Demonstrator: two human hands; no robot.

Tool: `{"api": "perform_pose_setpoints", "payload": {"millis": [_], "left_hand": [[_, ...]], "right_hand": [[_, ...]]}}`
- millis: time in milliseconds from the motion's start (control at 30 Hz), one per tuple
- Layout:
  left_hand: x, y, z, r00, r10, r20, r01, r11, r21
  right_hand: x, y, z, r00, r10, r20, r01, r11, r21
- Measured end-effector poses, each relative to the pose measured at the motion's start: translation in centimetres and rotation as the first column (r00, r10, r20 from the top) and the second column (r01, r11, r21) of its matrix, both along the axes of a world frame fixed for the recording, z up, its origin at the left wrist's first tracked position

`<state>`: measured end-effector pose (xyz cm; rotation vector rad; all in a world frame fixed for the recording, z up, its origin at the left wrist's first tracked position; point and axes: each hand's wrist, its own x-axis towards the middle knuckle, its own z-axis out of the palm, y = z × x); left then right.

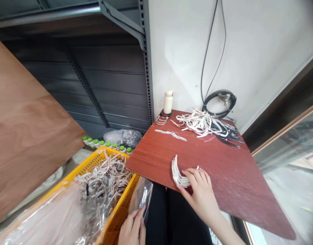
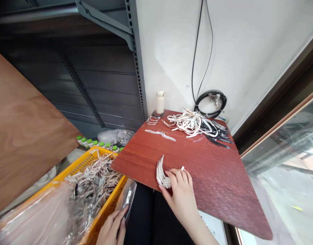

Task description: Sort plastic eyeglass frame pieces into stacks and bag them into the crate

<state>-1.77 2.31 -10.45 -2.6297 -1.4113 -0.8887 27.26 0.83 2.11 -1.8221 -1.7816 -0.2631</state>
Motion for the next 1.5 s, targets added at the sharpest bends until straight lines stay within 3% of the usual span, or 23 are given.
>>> {"api": "perform_pose_setpoints", "payload": {"millis": [267, 433, 633, 867, 1000, 1067, 1167, 1267, 1400, 1500], "left_hand": [[0.0, -0.5, 0.4, 1.000, -0.003, 0.001, 0.003, 0.994, -0.107], [0.4, -0.7, 1.4, 0.993, 0.009, -0.117, -0.017, 0.997, -0.075], [0.6, -0.9, 1.3, 0.994, 0.036, -0.107, -0.049, 0.992, -0.114], [0.5, -1.1, 2.1, 0.992, 0.085, -0.098, -0.095, 0.989, -0.110], [1.1, -1.1, 2.6, 0.996, 0.090, -0.011, -0.091, 0.993, -0.069], [1.4, -1.1, 2.8, 0.996, 0.084, 0.032, -0.081, 0.993, -0.089], [1.6, -1.1, 3.2, 0.993, 0.078, 0.091, -0.060, 0.980, -0.189], [1.3, -0.9, 3.9, 0.980, 0.089, 0.178, -0.022, 0.938, -0.347], [0.4, -0.6, 4.8, 0.967, 0.074, 0.243, 0.045, 0.891, -0.452], [-0.2, -0.7, 5.0, 0.981, -0.012, 0.194, 0.083, 0.929, -0.359]], "right_hand": [[-1.0, 0.4, -0.9, 0.994, 0.109, -0.029, -0.108, 0.994, 0.033], [-1.1, -0.1, -1.7, 0.992, 0.123, 0.032, -0.125, 0.990, 0.065], [-0.9, -1.1, -2.4, 0.975, 0.168, 0.146, -0.173, 0.985, 0.018], [-0.2, -1.2, -2.6, 0.965, 0.243, 0.094, -0.252, 0.963, 0.097], [-1.3, -2.3, -1.3, 0.933, 0.355, 0.057, -0.360, 0.923, 0.136], [-2.8, -3.1, -0.5, 0.878, 0.474, 0.065, -0.479, 0.871, 0.108], [-5.4, -3.9, -0.3, 0.762, 0.641, 0.096, -0.644, 0.765, 0.002], [-7.0, -4.1, -1.2, 0.696, 0.708, 0.121, -0.702, 0.706, -0.095], [-7.2, -3.8, -2.1, 0.685, 0.710, 0.164, -0.704, 0.703, -0.101], [-7.1, -3.3, -2.5, 0.708, 0.693, 0.135, -0.688, 0.720, -0.087]]}}
